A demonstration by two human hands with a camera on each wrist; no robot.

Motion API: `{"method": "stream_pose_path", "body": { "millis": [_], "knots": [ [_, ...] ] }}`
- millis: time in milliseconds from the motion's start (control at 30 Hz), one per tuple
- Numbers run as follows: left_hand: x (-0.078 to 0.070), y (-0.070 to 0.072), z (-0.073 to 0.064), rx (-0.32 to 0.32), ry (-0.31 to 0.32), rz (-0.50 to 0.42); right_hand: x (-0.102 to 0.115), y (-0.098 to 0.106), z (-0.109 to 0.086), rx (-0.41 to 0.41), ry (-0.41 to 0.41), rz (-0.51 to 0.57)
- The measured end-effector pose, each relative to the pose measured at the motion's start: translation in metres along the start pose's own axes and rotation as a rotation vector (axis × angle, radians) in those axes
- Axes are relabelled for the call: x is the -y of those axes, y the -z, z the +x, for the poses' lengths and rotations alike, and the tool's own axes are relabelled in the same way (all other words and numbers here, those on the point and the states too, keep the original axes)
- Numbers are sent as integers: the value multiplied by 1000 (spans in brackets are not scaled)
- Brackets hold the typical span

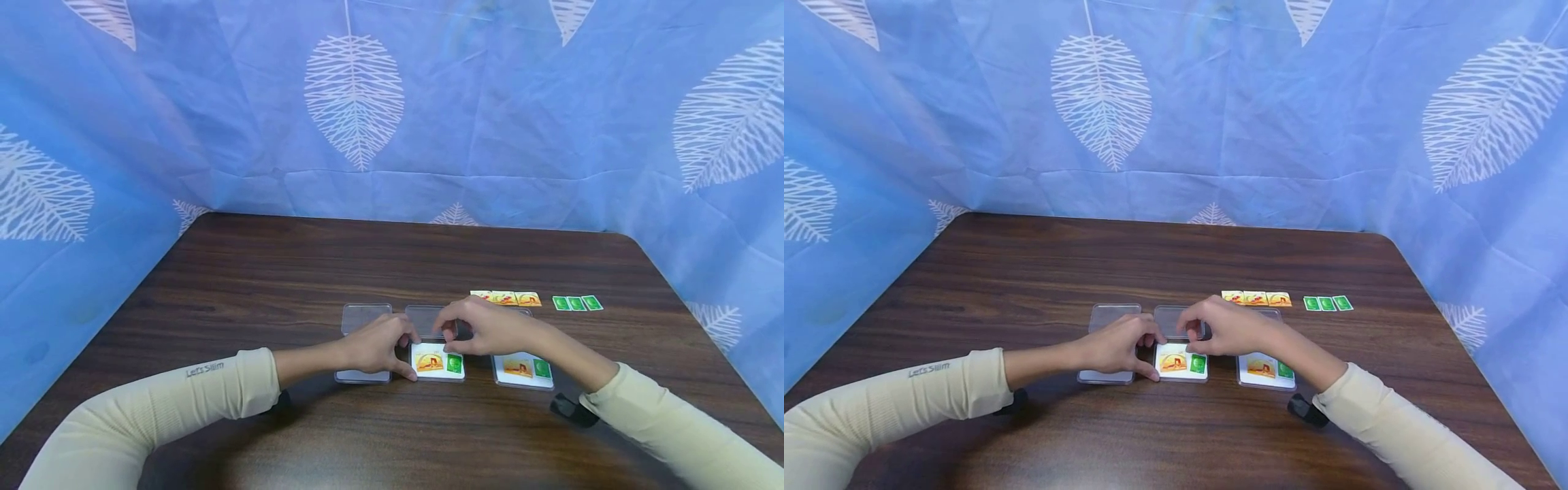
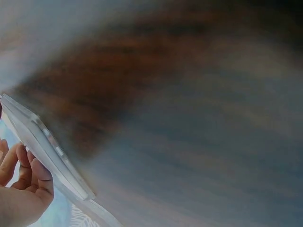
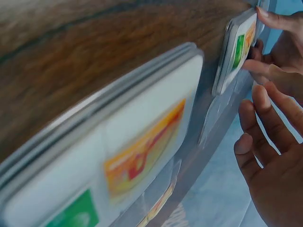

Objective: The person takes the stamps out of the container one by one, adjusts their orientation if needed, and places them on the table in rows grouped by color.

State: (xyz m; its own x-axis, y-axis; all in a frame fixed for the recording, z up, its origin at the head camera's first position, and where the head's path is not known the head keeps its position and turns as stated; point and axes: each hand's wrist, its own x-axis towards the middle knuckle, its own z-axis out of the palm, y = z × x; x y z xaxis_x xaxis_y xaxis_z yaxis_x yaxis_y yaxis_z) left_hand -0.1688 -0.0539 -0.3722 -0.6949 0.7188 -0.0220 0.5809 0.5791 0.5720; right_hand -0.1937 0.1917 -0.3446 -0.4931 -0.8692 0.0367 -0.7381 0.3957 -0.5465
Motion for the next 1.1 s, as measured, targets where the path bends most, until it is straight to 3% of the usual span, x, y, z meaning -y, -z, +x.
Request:
{"method": "stream_pose_path", "body": {
  "millis": [467, 767, 1100],
  "knots": [
    [1, 1, 0, 5, -15, -14, 5, -15, 22, 37, 38, -21],
    [1, -1, 0, -17, 6, -38, 12, -20, 26, 16, -42, -99],
    [2, -2, -2, -25, 2, -53, 14, -23, 28, 7, -78, -59]
  ]
}}
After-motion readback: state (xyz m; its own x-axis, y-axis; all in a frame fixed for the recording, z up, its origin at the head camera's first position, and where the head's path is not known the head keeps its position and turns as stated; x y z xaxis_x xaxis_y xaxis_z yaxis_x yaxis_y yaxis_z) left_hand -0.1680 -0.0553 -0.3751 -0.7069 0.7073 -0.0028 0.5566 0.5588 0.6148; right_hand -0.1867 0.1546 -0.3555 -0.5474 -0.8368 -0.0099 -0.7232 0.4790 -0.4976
